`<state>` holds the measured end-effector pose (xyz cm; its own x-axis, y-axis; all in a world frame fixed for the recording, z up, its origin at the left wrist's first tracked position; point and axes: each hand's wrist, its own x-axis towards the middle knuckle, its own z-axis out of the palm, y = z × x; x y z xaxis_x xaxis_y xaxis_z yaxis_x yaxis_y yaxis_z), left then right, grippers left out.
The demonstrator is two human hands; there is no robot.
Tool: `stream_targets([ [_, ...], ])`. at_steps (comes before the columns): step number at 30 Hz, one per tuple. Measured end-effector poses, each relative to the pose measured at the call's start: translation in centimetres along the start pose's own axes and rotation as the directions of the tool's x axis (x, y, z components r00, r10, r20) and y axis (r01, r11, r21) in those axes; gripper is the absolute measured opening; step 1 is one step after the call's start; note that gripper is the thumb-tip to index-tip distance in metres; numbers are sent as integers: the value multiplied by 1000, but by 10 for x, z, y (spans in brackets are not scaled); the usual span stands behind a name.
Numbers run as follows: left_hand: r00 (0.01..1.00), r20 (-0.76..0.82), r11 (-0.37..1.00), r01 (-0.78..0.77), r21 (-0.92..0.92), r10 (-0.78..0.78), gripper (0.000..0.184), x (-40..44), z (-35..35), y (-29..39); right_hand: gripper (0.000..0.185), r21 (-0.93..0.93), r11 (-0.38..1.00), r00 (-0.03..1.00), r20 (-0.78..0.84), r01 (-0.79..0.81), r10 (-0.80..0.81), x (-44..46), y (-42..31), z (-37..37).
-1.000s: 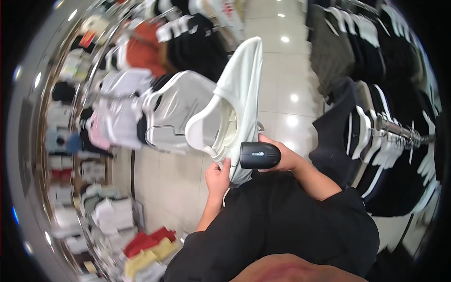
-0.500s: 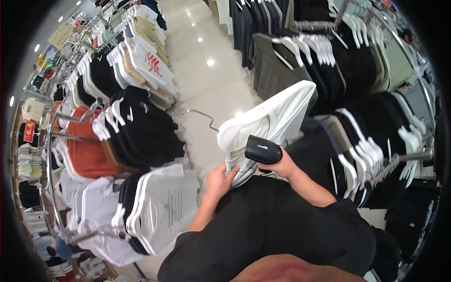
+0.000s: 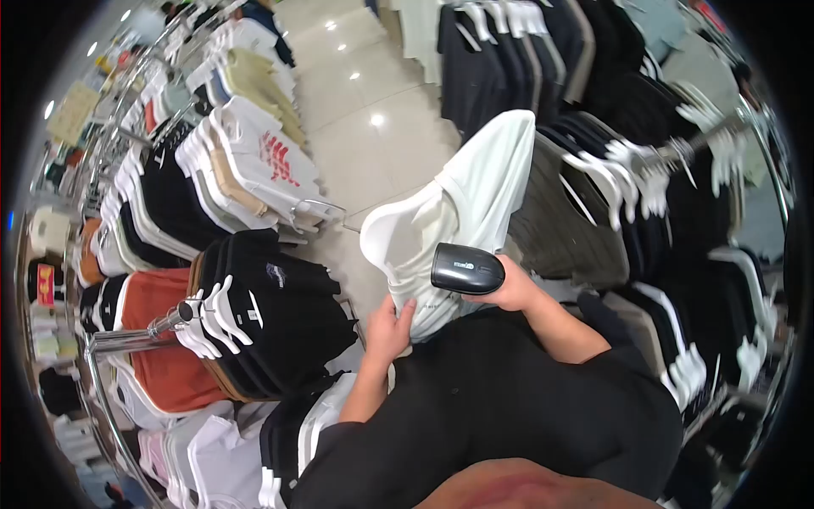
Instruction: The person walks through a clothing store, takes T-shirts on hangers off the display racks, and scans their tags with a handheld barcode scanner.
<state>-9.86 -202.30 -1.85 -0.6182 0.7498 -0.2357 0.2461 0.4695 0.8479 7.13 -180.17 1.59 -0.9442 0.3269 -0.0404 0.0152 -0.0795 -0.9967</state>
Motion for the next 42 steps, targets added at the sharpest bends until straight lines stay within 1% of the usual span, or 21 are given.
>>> stream_targets([
  [4,978,-194,984,105,141,-77,34,73,-36,21,41,-56,998,997,70,-32,36,97,2,-42],
  [7,933,-356,990,96,101,-54,33,126,-63,39,49,40,999,993,110,26,-30,168,-9,-70],
  [9,916,-398,982,124,143,-57,33,164,-85,46,52,42,994,986,129,98,-102,212,-13,-94],
  [11,886,-463,995,55,86,-9,32,200,-104,42,50,-5,997,994,78,77,-76,252,-5,-115],
  [12,892,-452,989,92,116,-30,32,217,-116,44,47,-18,999,1000,9,-29,29,270,-10,-124],
  [13,881,-465,983,152,106,-86,31,231,-126,56,40,-57,998,999,-38,4,-6,291,-3,-133],
  [16,859,-501,976,184,115,-103,30,270,-156,73,35,133,991,992,-124,-20,37,345,-15,-156],
  [17,850,-522,984,143,108,-66,29,285,-165,70,38,196,980,989,-146,45,-16,365,-18,-163],
  [19,838,-544,988,57,146,32,27,316,-184,62,48,208,978,985,-171,5,32,404,-24,-175],
  [20,839,-543,978,106,180,9,26,333,-195,59,41,226,971,976,-217,75,-24,428,-26,-175],
  [21,849,-529,977,108,184,5,26,349,-206,52,40,209,977,977,-211,39,6,449,-23,-184],
  [24,876,-483,975,106,197,2,27,418,-234,29,42,206,970,970,-227,131,-83,506,-26,-190],
  [25,886,-463,979,72,189,24,27,443,-241,20,54,224,964,969,-231,142,-89,525,-29,-191],
  [27,898,-397,972,-119,202,192,26,496,-261,11,75,196,948,953,-222,252,-208,567,-51,-186],
  [28,934,-339,989,-66,135,109,24,516,-274,23,97,181,960,953,-255,213,-164,585,-67,-182],
  [31,943,-240,971,-208,118,232,25,578,-313,39,107,93,964,899,-393,249,-194,638,-77,-191],
  [32,954,-195,967,-199,160,229,25,598,-324,32,112,149,954,895,-407,261,-181,654,-80,-197],
  [35,971,-138,977,-180,117,196,27,656,-348,10,94,97,970,885,-437,222,-159,692,-62,-226],
  [36,981,-134,984,-128,121,144,27,668,-357,19,77,106,985,919,-384,139,-89,701,-63,-232],
  [39,963,-198,980,-160,117,181,27,701,-374,34,70,115,982,934,-343,152,-105,735,-67,-234],
  [42,966,-238,995,-92,45,100,27,742,-382,37,69,184,981,959,-282,62,-8,783,-60,-246],
])
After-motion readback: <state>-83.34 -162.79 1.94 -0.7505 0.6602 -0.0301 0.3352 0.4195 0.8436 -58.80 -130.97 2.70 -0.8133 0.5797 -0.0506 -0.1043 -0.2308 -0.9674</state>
